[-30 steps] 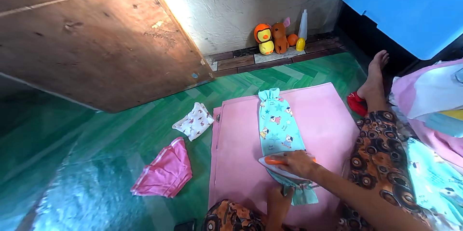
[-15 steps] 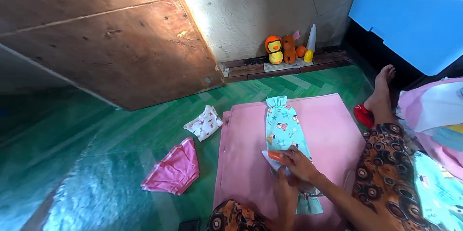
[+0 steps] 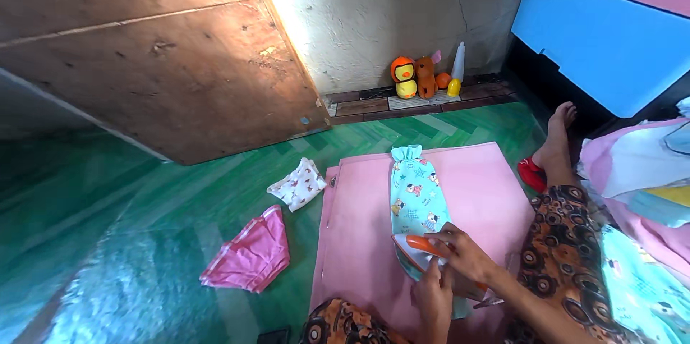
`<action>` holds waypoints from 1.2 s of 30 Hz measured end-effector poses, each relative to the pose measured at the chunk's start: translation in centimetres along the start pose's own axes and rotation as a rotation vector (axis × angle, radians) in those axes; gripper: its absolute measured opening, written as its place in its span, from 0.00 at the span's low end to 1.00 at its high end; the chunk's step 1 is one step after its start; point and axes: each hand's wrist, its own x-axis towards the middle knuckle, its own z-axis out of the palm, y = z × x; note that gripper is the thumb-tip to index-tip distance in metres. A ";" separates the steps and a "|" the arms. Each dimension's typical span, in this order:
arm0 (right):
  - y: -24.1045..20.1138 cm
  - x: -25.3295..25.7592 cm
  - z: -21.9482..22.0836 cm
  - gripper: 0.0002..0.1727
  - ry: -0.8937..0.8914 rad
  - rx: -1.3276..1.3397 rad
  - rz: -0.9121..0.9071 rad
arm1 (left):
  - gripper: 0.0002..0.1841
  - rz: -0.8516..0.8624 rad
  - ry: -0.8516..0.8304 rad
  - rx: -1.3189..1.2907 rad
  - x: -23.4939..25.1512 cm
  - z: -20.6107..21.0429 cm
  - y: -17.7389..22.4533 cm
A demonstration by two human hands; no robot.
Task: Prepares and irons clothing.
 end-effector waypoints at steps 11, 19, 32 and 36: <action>0.5 -0.9 -0.3 0.22 -0.105 -0.061 -0.078 | 0.13 0.062 -0.090 0.053 -0.8 -0.6 -0.4; 1.2 -1.4 -0.4 0.21 -0.168 -0.110 -0.116 | 0.17 -0.034 -0.385 0.068 -0.3 -2.1 0.1; 4.6 -0.1 -2.1 0.24 -0.044 -0.155 -0.055 | 0.22 0.131 -0.295 0.044 -1.2 -1.7 -2.1; 5.4 1.4 -2.7 0.24 -0.148 -0.250 0.012 | 0.21 0.150 -0.434 0.140 -1.7 -2.2 -3.1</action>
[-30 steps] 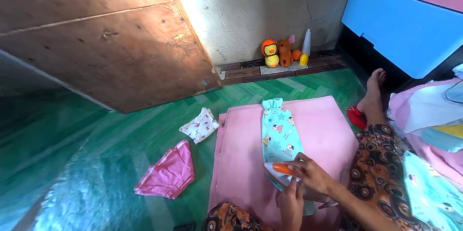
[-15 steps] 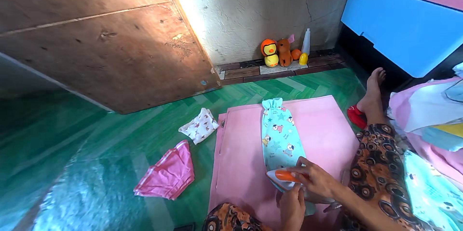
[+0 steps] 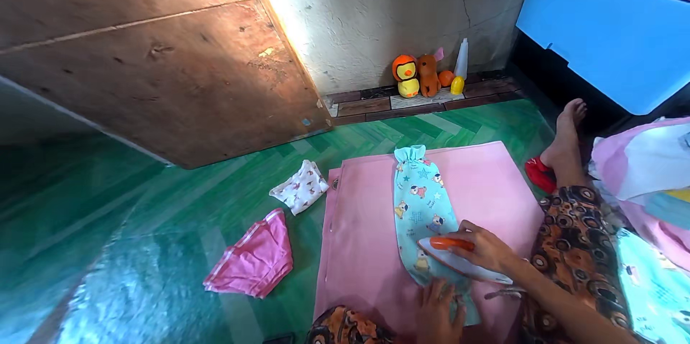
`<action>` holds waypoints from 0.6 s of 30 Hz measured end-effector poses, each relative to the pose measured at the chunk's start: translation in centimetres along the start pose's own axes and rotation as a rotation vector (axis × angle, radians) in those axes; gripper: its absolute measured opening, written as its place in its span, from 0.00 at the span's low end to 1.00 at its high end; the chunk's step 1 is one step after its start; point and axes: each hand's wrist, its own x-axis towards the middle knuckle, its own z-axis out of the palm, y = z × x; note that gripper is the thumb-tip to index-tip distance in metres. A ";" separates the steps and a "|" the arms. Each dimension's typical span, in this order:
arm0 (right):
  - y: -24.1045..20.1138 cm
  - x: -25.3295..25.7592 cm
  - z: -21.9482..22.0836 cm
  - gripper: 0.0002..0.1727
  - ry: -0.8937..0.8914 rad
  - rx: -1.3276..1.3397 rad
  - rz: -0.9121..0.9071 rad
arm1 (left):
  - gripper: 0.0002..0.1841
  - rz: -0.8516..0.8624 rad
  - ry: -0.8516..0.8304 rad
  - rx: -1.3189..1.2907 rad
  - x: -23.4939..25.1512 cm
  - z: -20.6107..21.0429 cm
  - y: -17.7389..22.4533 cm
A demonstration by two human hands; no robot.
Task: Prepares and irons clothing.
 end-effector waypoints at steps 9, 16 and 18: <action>-6.6 10.4 1.1 0.25 -0.061 -0.120 -0.001 | 0.24 -0.082 -0.072 0.019 -1.2 0.7 -0.1; -6.5 9.6 1.6 0.26 -0.203 -0.120 -0.055 | 0.18 -0.021 0.052 -0.002 -1.3 1.8 -0.7; -5.7 6.7 2.0 0.26 -0.257 -0.167 -0.109 | 0.15 -0.004 0.085 -0.027 -1.2 1.5 -1.0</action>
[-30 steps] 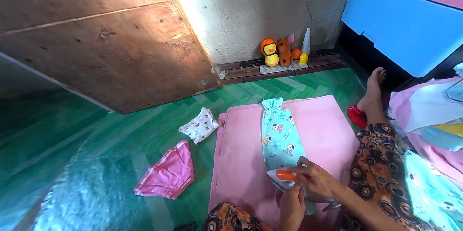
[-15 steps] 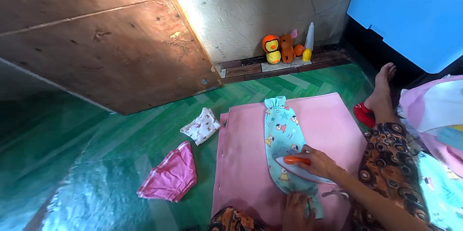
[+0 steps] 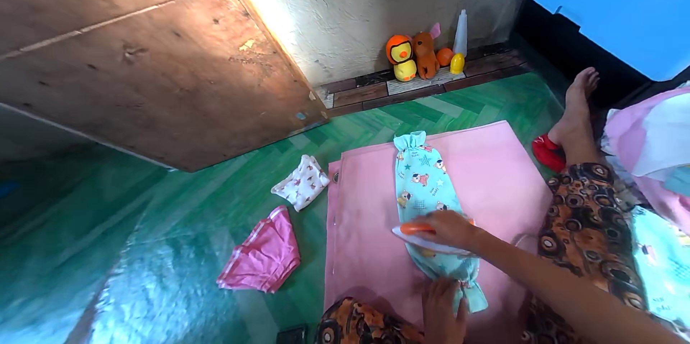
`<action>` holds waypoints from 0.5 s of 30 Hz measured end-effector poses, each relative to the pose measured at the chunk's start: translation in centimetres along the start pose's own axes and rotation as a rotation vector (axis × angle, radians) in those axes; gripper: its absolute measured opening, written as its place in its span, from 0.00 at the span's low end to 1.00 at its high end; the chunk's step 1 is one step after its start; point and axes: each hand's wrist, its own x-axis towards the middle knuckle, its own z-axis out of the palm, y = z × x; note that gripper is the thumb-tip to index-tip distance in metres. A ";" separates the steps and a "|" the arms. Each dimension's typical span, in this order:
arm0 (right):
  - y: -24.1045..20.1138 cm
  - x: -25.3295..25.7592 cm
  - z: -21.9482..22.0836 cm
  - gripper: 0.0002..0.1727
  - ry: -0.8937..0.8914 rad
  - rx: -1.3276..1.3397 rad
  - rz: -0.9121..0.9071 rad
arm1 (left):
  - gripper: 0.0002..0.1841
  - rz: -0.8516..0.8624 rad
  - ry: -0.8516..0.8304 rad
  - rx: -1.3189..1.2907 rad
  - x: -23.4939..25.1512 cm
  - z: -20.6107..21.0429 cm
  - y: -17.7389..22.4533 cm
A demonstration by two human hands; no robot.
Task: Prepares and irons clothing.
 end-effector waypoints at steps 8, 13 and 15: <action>5.9 -9.6 -0.1 0.25 -0.174 -0.176 -0.174 | 0.18 -0.208 -0.014 0.008 -0.5 -1.8 -0.2; 4.3 -8.3 1.1 0.26 -0.151 -0.182 -0.217 | 0.23 -0.305 -0.170 -0.030 -0.5 -1.4 0.1; 2.8 -6.7 2.0 0.25 -0.106 -0.177 -0.253 | 0.22 -0.324 -0.210 -0.011 -0.3 -1.4 0.3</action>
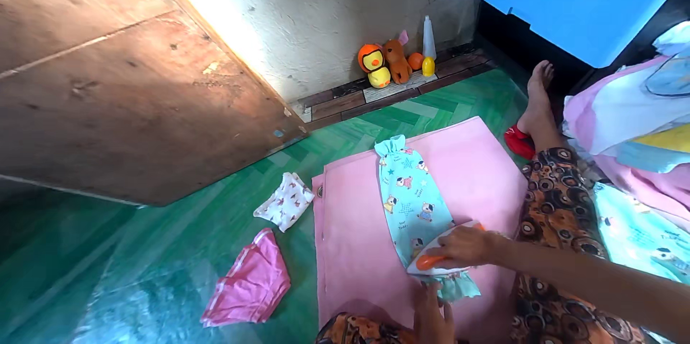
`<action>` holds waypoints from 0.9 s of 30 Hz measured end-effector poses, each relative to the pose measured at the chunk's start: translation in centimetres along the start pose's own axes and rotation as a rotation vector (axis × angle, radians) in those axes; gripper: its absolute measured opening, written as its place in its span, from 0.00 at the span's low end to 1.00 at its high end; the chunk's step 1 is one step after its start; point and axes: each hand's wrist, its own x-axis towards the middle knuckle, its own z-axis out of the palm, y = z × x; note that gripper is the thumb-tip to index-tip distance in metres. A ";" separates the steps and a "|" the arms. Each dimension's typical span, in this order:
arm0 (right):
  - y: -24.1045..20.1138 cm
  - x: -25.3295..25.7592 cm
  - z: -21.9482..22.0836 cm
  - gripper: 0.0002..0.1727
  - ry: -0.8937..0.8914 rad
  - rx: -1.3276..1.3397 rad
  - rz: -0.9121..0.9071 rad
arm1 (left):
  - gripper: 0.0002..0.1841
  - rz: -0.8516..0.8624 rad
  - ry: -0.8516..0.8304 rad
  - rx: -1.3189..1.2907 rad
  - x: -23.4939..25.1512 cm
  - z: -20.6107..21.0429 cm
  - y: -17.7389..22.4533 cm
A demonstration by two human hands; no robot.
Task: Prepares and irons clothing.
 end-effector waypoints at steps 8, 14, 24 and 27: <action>-5.4 8.9 -1.2 0.26 0.015 0.077 0.038 | 0.22 -0.081 -0.075 0.070 0.7 0.1 -0.4; -3.2 6.0 -1.1 0.26 0.015 0.118 0.051 | 0.21 -0.087 -0.067 0.075 0.9 0.1 -0.3; 4.4 -5.5 -1.2 0.26 0.017 -0.006 0.096 | 0.20 -0.107 -0.070 0.042 1.6 0.1 -0.2; 3.4 -4.2 -1.3 0.26 -0.010 -0.004 0.082 | 0.19 -0.126 -0.076 0.038 1.8 0.1 0.0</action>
